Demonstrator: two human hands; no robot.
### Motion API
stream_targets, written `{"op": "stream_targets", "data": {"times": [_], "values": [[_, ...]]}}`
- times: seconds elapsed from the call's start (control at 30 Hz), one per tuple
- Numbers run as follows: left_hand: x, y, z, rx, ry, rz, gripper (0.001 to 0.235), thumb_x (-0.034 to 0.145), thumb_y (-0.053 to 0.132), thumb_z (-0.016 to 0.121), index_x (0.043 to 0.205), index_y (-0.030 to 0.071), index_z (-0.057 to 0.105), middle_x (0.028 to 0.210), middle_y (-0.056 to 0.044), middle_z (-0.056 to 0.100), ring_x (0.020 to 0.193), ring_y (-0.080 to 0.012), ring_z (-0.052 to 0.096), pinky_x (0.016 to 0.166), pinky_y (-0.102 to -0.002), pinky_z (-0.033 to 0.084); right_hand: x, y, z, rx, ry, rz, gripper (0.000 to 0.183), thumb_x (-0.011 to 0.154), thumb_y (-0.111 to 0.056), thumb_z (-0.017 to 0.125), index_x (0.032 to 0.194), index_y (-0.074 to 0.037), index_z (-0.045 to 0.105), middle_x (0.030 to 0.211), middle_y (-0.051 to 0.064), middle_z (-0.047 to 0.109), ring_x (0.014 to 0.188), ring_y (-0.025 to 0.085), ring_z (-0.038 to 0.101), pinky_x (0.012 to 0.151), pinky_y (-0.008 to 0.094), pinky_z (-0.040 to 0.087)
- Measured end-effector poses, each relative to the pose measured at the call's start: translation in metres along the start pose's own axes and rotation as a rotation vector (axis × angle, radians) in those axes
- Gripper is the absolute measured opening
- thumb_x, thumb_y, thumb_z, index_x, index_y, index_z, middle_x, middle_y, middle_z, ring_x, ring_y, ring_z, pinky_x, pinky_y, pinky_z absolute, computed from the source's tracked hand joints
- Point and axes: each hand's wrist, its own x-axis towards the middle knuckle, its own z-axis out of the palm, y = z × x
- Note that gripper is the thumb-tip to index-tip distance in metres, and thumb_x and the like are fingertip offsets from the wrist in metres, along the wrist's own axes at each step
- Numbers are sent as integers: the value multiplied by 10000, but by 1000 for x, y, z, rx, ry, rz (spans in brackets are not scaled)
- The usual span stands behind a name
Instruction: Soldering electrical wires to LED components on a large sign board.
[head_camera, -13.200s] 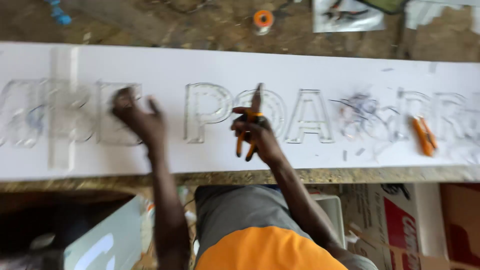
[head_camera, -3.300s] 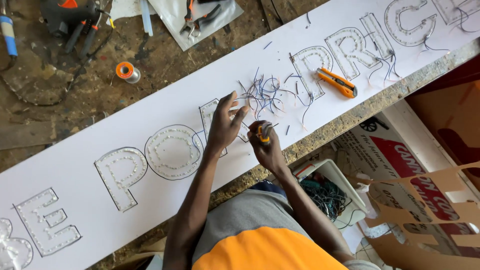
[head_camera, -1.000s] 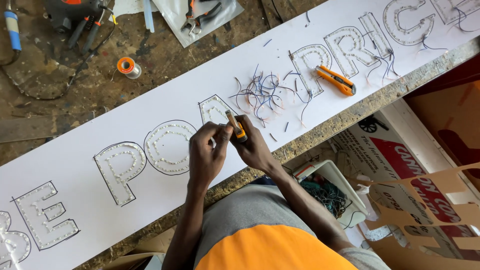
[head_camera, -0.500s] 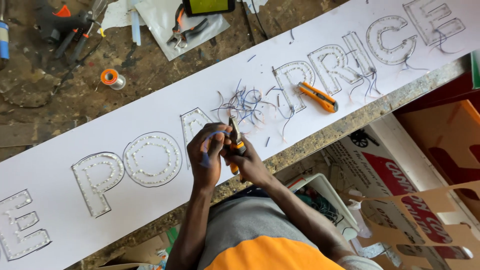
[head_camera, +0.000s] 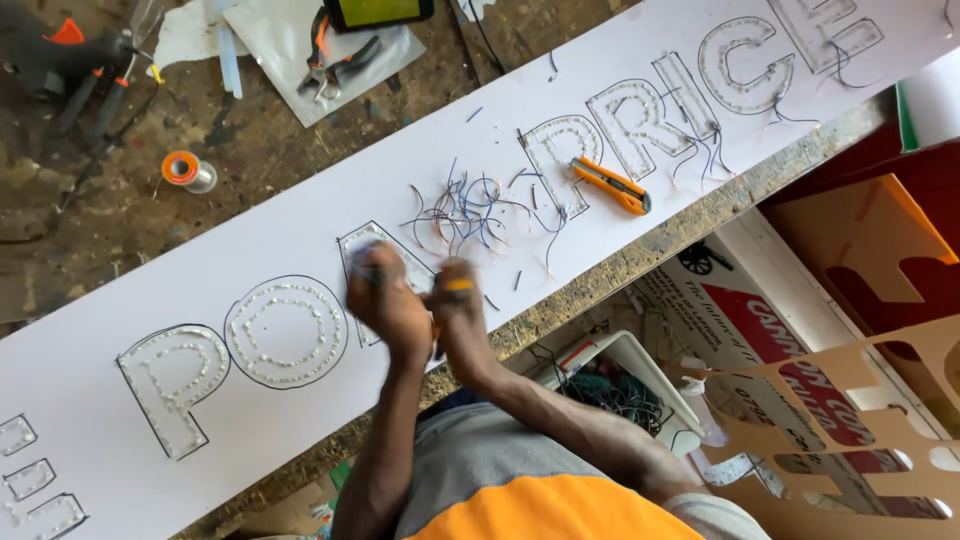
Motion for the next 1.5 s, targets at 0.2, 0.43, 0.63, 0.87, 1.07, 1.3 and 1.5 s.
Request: {"op": "stream_targets", "data": {"times": [0.2, 0.43, 0.63, 0.87, 1.07, 1.3, 1.5], "values": [[68, 35, -35, -33, -110, -191, 394, 1125, 64, 655, 757, 68, 518, 691, -19, 277, 639, -141, 280, 693, -271, 364, 59, 69, -39, 354, 441, -6, 495, 964, -79, 722, 1422, -59, 535, 1011, 109, 643, 827, 245, 706, 461, 389, 628], [69, 50, -45, 25, -269, -578, 283, 1140, 294, 684, 1111, 37, 797, 680, 101, 374, 656, -14, 338, 698, -196, 330, 36, 86, -9, -213, 250, -310, 346, 1156, -244, 663, 1455, -104, 559, 1143, 132, 758, 883, 172, 645, 667, 271, 583], [77, 61, -59, 33, -519, -571, 235, 1169, 263, 689, 1207, 91, 843, 1002, 15, 683, 930, -64, 527, 949, -271, 487, 41, 103, -26, -548, 115, -572, 118, 1114, -202, 766, 1096, -93, 723, 1154, 137, 809, 1067, 359, 742, 882, 437, 564], [62, 39, -57, 35, -474, -468, 144, 1104, 210, 793, 1019, 99, 827, 975, 0, 611, 961, -83, 507, 983, -303, 465, 49, 54, -30, -394, -120, -313, 292, 1034, -122, 779, 1325, -119, 754, 1268, 109, 761, 1181, 264, 632, 1053, 422, 490], [45, 46, -29, 67, -526, -417, 208, 1006, 134, 796, 822, 97, 707, 916, 16, 477, 917, -97, 450, 936, -312, 429, 54, -21, -53, -308, -385, 19, 339, 956, 7, 808, 1272, -94, 737, 1033, 49, 731, 952, 180, 658, 964, 398, 539], [24, 60, 4, 85, -545, -364, 231, 968, 112, 758, 789, 92, 614, 943, 9, 438, 935, -115, 418, 939, -317, 411, 72, -51, -93, -327, -454, 76, 407, 971, 27, 796, 1362, -57, 721, 928, 48, 665, 872, 157, 620, 899, 365, 537], [16, 56, 21, 181, -551, -297, 231, 940, 114, 738, 781, 114, 570, 958, 34, 397, 947, -114, 410, 980, -328, 408, 79, -74, -112, -418, -555, -8, 376, 1013, -71, 804, 1377, -84, 710, 930, 70, 662, 880, 195, 623, 890, 412, 533]]}}
